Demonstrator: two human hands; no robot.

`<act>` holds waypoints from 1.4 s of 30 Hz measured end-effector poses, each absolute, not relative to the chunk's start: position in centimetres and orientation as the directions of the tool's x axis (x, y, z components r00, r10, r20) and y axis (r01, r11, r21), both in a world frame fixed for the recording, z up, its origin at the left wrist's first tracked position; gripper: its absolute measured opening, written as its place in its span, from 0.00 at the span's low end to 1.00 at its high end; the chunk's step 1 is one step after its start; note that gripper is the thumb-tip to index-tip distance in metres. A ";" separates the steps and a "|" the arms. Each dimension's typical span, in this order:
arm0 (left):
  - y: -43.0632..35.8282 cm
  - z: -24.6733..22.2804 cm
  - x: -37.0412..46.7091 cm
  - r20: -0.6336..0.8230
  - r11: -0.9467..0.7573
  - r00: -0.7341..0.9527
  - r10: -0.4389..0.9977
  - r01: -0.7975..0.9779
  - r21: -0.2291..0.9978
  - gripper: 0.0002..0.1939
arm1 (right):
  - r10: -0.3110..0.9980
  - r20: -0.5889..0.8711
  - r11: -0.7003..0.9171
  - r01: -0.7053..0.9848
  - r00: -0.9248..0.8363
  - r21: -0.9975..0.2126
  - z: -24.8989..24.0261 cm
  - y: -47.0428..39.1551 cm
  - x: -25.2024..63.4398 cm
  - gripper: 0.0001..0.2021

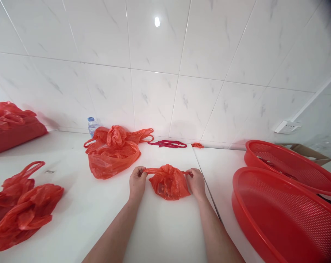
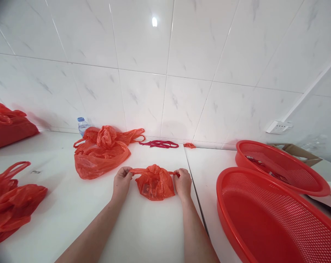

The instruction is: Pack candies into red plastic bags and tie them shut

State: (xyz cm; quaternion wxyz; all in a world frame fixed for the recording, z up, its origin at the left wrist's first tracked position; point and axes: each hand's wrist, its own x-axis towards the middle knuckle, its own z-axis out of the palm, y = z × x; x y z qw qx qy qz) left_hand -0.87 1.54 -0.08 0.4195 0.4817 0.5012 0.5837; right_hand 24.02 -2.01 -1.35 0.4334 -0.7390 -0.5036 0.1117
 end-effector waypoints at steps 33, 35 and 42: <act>1.8 -0.4 -0.9 0.150 -0.154 -0.195 0.969 -0.007 0.988 0.07 | 0.847 0.259 -0.115 0.637 0.463 -0.763 -1.1 -2.1 24.0 0.10; 1.7 -0.3 -0.8 0.146 -0.150 -0.192 0.970 -0.009 0.989 0.07 | 0.846 0.261 -0.115 0.638 0.464 -0.761 -1.1 -2.1 24.0 0.10; 1.6 0.1 -0.8 0.128 -0.133 -0.186 0.974 -0.015 0.991 0.06 | 0.844 0.265 -0.117 0.642 0.466 -0.758 -1.3 -2.1 24.0 0.10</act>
